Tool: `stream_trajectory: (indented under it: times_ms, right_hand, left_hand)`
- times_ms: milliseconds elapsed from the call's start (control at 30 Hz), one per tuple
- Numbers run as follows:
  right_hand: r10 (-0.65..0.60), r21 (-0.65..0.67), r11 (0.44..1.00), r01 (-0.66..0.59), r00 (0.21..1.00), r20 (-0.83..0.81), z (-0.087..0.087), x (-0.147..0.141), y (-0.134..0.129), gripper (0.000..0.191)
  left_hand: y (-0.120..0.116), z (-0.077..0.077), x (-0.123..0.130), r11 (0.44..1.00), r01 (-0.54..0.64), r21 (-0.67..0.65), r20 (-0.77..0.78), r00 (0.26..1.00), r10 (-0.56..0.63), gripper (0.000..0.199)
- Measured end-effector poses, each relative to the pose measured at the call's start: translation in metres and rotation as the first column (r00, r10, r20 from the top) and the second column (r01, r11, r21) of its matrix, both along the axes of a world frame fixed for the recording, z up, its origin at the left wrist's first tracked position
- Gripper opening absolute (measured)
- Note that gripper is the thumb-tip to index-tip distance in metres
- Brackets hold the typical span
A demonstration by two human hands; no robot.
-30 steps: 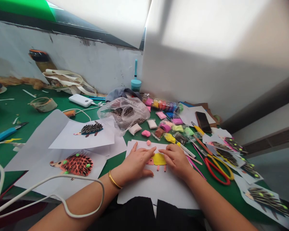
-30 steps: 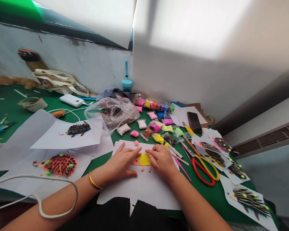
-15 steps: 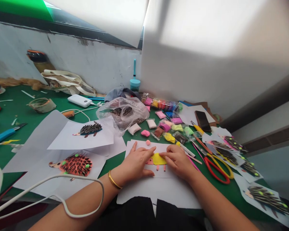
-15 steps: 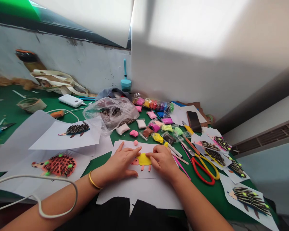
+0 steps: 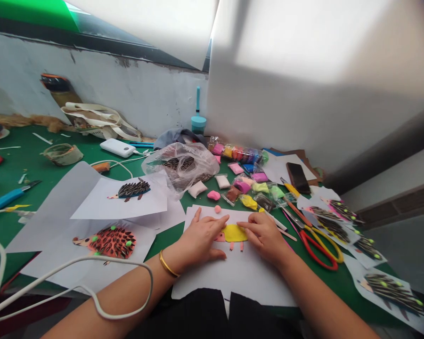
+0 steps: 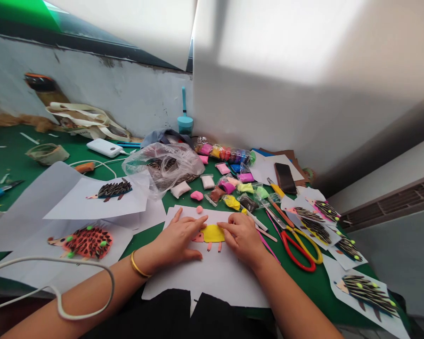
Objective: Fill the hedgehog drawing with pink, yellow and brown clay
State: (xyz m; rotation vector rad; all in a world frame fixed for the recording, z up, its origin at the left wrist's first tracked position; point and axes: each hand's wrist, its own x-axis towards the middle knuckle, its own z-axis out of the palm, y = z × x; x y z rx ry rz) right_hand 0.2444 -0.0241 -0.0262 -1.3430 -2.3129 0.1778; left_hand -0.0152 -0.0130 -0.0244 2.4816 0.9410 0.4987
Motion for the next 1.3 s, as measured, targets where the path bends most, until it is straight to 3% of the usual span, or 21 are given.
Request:
stream_trajectory:
  times_ms: [1300]
  right_hand:
    - [0.012,-0.007,1.0,-0.012,1.0,0.014,-0.001,0.011,-0.003,0.03]
  left_hand:
    - [0.0,0.0,0.0,1.0,-0.004,0.005,-0.008,1.0,0.004,0.107]
